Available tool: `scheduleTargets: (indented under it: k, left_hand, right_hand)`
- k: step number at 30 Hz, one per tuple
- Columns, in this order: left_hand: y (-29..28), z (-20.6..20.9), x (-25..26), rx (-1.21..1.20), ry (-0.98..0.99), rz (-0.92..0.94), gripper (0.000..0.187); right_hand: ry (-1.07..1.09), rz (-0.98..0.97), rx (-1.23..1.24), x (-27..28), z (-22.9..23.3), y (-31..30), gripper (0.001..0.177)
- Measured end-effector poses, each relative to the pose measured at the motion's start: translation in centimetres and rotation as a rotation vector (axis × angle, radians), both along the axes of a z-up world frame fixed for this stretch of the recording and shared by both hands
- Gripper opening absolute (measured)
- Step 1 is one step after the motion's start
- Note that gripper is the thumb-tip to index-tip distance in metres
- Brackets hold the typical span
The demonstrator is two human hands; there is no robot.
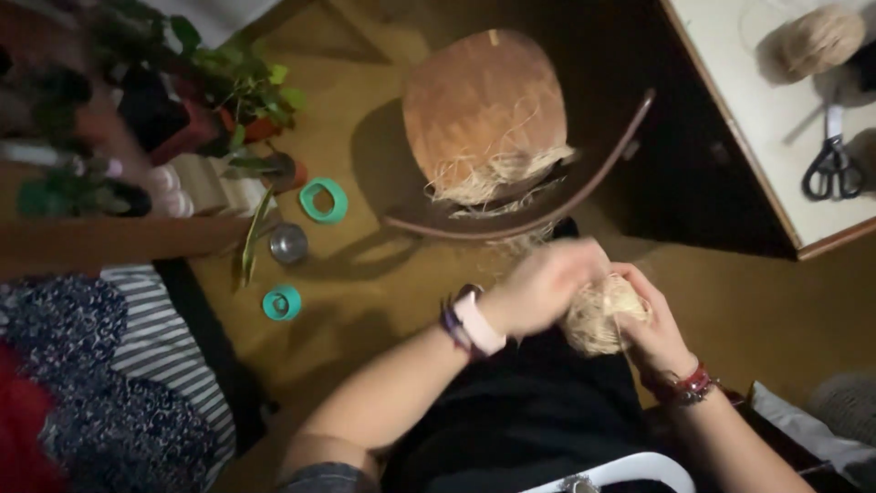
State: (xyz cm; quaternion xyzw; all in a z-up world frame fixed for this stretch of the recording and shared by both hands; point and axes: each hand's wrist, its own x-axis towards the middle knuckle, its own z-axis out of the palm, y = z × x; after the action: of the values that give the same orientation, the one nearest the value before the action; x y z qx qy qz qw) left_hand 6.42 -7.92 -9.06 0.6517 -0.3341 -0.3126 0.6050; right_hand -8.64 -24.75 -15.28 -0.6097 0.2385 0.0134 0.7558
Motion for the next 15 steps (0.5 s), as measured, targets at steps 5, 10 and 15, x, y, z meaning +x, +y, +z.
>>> scheduleTargets:
  k: [5, 10, 15]
  left_hand:
    - [4.2, -7.6, -5.7, 0.243, -0.047, -0.147, 0.021]
    - [7.3, -0.9, -4.5, 0.237, -0.144, -0.327, 0.021]
    - [10.8, -4.8, 0.1, 0.037, -0.132, 0.071, 0.017]
  right_hand:
    - [-0.101, -0.212, 0.083, 3.2, 5.6, 4.4, 0.07]
    - [-0.081, -0.03, -0.571, 3.0, 2.2, 4.5, 0.075]
    - [-0.096, 0.207, 0.179, 3.3, 5.5, 8.7, 0.084]
